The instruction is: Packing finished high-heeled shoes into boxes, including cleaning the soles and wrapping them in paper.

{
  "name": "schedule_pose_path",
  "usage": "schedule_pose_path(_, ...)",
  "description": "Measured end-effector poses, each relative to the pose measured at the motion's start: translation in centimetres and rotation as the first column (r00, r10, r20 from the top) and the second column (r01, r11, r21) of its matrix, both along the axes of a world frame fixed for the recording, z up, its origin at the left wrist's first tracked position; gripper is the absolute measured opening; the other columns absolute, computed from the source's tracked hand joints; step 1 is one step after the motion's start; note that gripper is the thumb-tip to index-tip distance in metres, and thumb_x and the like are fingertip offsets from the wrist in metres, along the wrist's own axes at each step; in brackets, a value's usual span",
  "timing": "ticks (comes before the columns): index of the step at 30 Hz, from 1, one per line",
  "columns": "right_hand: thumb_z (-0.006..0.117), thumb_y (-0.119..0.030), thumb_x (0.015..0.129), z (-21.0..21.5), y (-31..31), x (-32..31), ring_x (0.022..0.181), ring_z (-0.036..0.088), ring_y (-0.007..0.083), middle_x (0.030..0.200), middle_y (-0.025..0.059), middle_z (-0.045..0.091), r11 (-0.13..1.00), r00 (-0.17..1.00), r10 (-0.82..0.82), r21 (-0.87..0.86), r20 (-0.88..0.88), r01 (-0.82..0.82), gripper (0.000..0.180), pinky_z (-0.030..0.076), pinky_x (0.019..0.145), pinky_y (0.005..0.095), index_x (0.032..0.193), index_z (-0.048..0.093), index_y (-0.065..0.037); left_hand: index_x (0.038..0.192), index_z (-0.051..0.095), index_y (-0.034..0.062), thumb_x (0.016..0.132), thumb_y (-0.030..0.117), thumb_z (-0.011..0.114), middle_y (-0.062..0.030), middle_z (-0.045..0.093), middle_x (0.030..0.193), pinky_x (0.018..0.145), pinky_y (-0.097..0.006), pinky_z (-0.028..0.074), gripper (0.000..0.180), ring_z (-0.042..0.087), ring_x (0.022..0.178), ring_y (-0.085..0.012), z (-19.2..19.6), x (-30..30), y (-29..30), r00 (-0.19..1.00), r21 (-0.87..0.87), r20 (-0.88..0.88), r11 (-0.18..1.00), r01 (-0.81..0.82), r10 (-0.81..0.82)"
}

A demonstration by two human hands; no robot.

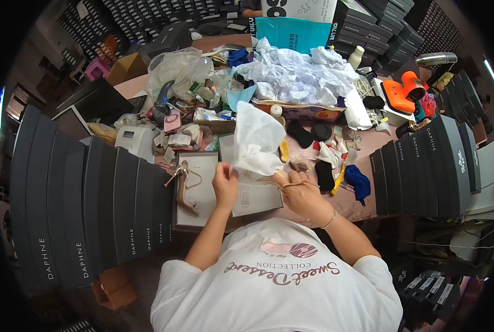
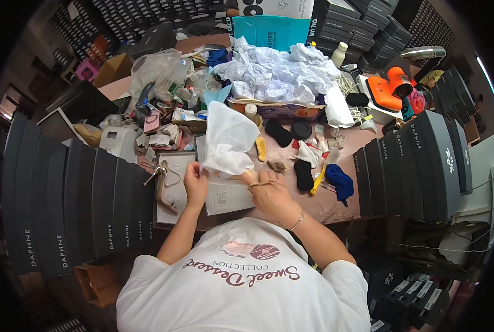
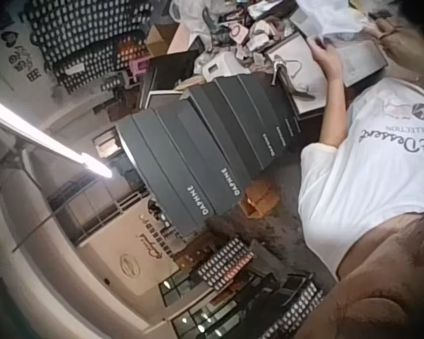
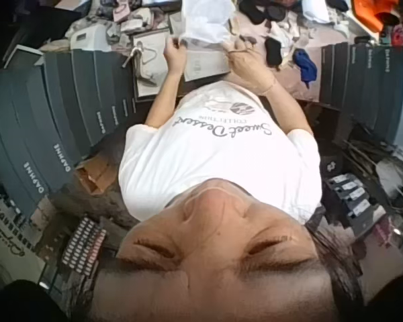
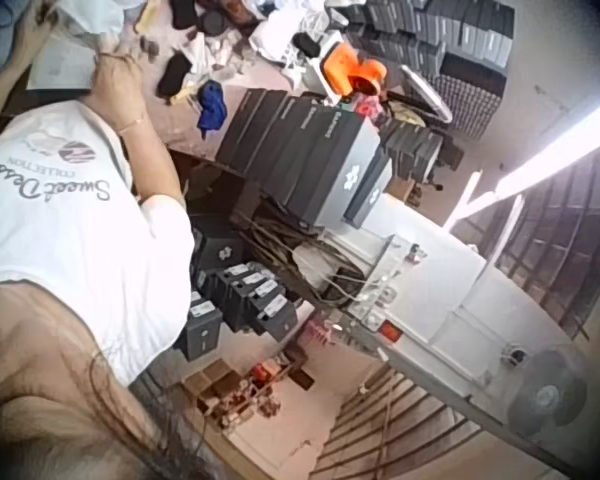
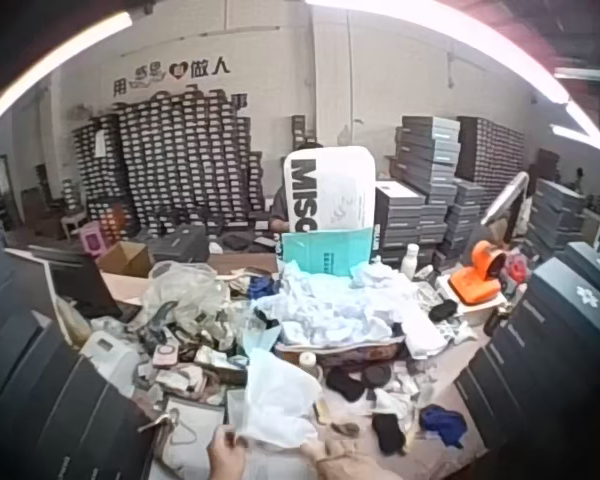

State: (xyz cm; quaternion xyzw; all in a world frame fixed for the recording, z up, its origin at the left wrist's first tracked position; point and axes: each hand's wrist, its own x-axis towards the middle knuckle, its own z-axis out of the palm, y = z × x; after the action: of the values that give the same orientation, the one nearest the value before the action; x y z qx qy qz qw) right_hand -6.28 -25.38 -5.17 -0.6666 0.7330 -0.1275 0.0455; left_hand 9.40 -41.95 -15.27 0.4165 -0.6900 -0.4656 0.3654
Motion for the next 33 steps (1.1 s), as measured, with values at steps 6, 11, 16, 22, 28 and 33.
schedule_pose_path(6, 0.059, -0.016, 0.072, -2.1, -1.2, -0.9, 0.075, 0.066, 0.0339, 0.077, 0.0195, 0.066, 0.922, 0.986, 0.087, 0.364, 0.139, -0.133, 0.039, 0.051, 0.069, 0.0434, 0.105, 0.051, 0.002, 0.116, 0.056, 0.0047, 0.079, 0.005, 0.061, -0.0180, 0.056, 0.103, 0.081, -0.041, 0.046, 0.038, 0.057, 0.095, -0.0361, 2.7, 2.5, 4.1, 0.908, -0.307, 0.320, 0.876, 0.371, -0.272)
schedule_pose_path(11, 0.057, -0.019, 0.077, -0.5, -2.8, 0.7, 0.074, 0.065, 0.0310, 0.081, 0.0194, 0.065, 0.869, 0.942, 0.116, 0.428, 0.316, -0.250, 0.040, 0.051, 0.064, 0.0422, 0.110, 0.049, 0.003, 0.098, 0.057, 0.0002, 0.080, 0.006, 0.062, -0.0152, 0.058, 0.092, 0.069, -0.037, 0.047, 0.019, 0.059, 0.080, -0.0316, 1.9, 2.0, 1.9, 0.936, -0.199, 0.290, 0.944, 0.264, -0.201)
schedule_pose_path(16, 0.045, -0.025, 0.091, -3.5, -3.9, -0.4, 0.070, 0.060, 0.0174, 0.113, 0.0180, 0.058, 0.867, -0.086, -0.461, 0.427, 0.883, -0.259, 0.052, 0.054, 0.057, 0.0276, 0.138, 0.036, -0.004, 0.099, 0.058, 0.0010, 0.080, 0.003, 0.060, -0.0149, 0.058, 0.083, 0.066, -0.043, 0.048, 0.019, 0.060, 0.076, -0.0359, 5.4, 2.7, 1.4, 0.982, -0.246, -0.003, 0.952, 0.182, -0.189)
schedule_pose_path(22, 0.046, -0.032, 0.091, -7.5, -2.2, -1.2, 0.071, 0.058, 0.0218, 0.126, 0.0254, 0.049, 0.975, -0.859, -0.221, 0.099, 0.461, -0.197, 0.061, 0.054, 0.056, 0.0292, 0.143, 0.028, -0.005, 0.098, 0.064, 0.0012, 0.079, 0.002, 0.059, -0.0155, 0.059, 0.087, 0.070, -0.041, 0.048, 0.020, 0.060, 0.080, -0.0356, 6.4, 2.9, -2.7, 0.919, -0.463, 0.340, 0.815, 0.350, -0.202)
schedule_pose_path(28, 0.047, -0.035, 0.090, -8.0, -1.6, -1.2, 0.067, 0.056, 0.0223, 0.128, 0.0266, 0.047, 0.968, -0.883, -0.229, 0.003, 0.409, -0.250, 0.063, 0.053, 0.054, 0.0295, 0.143, 0.028, -0.006, 0.100, 0.065, 0.0016, 0.080, 0.005, 0.060, -0.0148, 0.059, 0.086, 0.069, -0.040, 0.049, 0.021, 0.061, 0.078, -0.0340, 7.8, 0.2, -1.0, 0.903, -0.370, 0.311, 0.837, 0.402, -0.297)
schedule_pose_path(33, 0.049, -0.032, 0.089, -6.4, -1.1, -1.3, 0.070, 0.059, 0.0250, 0.129, 0.0259, 0.047, 0.969, -0.851, -0.214, -0.009, 0.479, -0.249, 0.063, 0.053, 0.058, 0.0300, 0.142, 0.029, -0.004, 0.103, 0.065, 0.0018, 0.080, 0.000, 0.059, -0.0138, 0.059, 0.081, 0.062, -0.036, 0.048, 0.024, 0.060, 0.070, -0.0306, 9.3, -0.1, 1.0, 0.920, -0.308, 0.146, 0.867, 0.391, -0.363)
